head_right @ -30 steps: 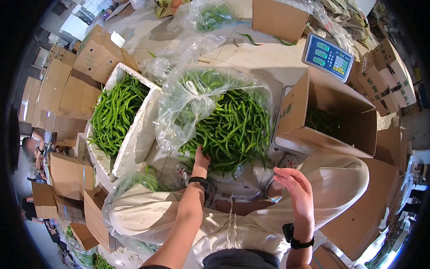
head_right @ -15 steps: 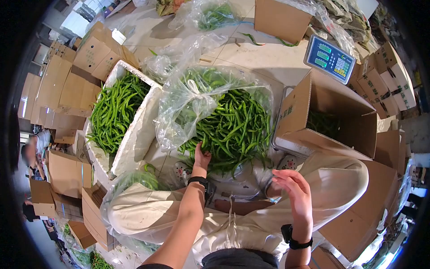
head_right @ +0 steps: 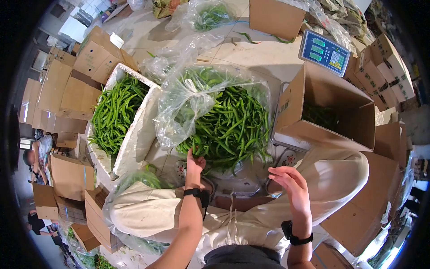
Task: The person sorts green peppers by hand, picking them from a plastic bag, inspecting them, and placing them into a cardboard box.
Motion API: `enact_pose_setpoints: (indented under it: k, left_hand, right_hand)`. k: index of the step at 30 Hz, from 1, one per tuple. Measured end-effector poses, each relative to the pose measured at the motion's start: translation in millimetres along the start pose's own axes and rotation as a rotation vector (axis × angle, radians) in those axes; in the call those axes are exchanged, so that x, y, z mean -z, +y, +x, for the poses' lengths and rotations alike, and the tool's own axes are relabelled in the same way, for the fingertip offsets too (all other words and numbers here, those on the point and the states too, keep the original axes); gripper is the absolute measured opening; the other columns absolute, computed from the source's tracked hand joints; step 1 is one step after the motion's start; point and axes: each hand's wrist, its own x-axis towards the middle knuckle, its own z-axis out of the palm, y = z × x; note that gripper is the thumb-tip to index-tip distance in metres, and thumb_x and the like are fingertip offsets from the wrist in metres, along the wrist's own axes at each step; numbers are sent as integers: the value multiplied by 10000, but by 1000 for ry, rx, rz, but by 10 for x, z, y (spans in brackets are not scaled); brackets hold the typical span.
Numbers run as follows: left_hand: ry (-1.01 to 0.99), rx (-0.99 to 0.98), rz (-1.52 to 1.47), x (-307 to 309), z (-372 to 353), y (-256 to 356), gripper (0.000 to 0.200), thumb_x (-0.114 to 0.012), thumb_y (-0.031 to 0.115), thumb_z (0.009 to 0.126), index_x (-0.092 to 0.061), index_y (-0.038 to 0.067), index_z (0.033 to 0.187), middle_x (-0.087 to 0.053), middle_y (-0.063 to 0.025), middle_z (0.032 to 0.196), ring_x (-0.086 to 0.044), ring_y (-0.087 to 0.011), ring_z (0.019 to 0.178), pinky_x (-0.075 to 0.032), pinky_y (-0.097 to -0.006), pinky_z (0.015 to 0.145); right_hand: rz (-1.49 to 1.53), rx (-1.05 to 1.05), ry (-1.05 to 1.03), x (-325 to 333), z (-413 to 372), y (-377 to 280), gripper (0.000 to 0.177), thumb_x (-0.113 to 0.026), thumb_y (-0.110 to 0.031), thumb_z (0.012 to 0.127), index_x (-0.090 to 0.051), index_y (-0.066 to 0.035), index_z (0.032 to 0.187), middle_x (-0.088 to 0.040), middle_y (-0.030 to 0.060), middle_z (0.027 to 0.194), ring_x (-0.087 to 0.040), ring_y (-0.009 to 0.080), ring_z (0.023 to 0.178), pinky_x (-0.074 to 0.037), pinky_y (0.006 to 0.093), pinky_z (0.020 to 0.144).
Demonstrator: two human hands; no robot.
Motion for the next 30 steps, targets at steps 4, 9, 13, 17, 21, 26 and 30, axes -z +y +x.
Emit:
enact_pose_setpoints:
  k: [4,9,13,17,21,26,30]
  left_hand:
    - [-50,89,-57,-93,-341,-190,251,-510,374,906,-627,152,921,-508,16,656,-314,-117,443,-263,-261,449]
    - [54,91,101,-29,-433,-573,207,-603,373,875,-594,167,892,-488,5,647,-363,-135,493,-295,-283,464]
    - [97,3,272,84,-311,-625,294,-593,460,868,-574,167,874,-524,6,648,-456,-130,516,-312,-273,452]
    - [294,-112,433,138,-241,-540,285,-548,441,892,-557,163,953,-567,1,725,-492,-153,526,-321,-295,456]
    - [374,-124,453,282,-99,-416,218,-571,365,875,-568,196,1013,-597,4,805,-495,-155,505,-332,-298,448]
    - [290,-291,573,387,127,-228,248,-638,281,827,-526,165,1016,-531,9,755,-415,-111,476,-284,-265,395]
    - [596,-724,800,435,284,-244,456,-669,258,803,-474,37,1151,-563,-54,790,-527,-244,640,-436,-392,617]
  right_hand:
    - [12,-17,-55,-96,21,36,222,-463,-100,932,-568,35,1074,-623,184,1098,-607,235,1000,-450,324,920]
    - [13,-5,-138,-230,125,82,225,-463,-100,934,-575,32,1078,-628,166,1099,-603,219,996,-443,317,918]
    - [-24,-1,-152,-253,150,108,222,-469,-101,933,-583,27,1075,-631,147,1103,-599,207,995,-430,314,923]
    - [-39,-9,-154,-201,157,194,224,-464,-99,936,-582,22,1083,-631,143,1107,-595,204,1002,-422,313,929]
    - [-38,-27,-162,-144,134,300,229,-455,-99,941,-578,18,1094,-628,141,1114,-595,204,1004,-420,311,928]
    - [-79,-45,-159,-112,111,317,233,-451,-107,944,-578,12,1099,-627,135,1121,-596,198,1002,-419,305,918]
    - [-71,-35,-138,-41,145,338,234,-450,-111,943,-579,6,1099,-630,131,1118,-598,193,999,-419,298,904]
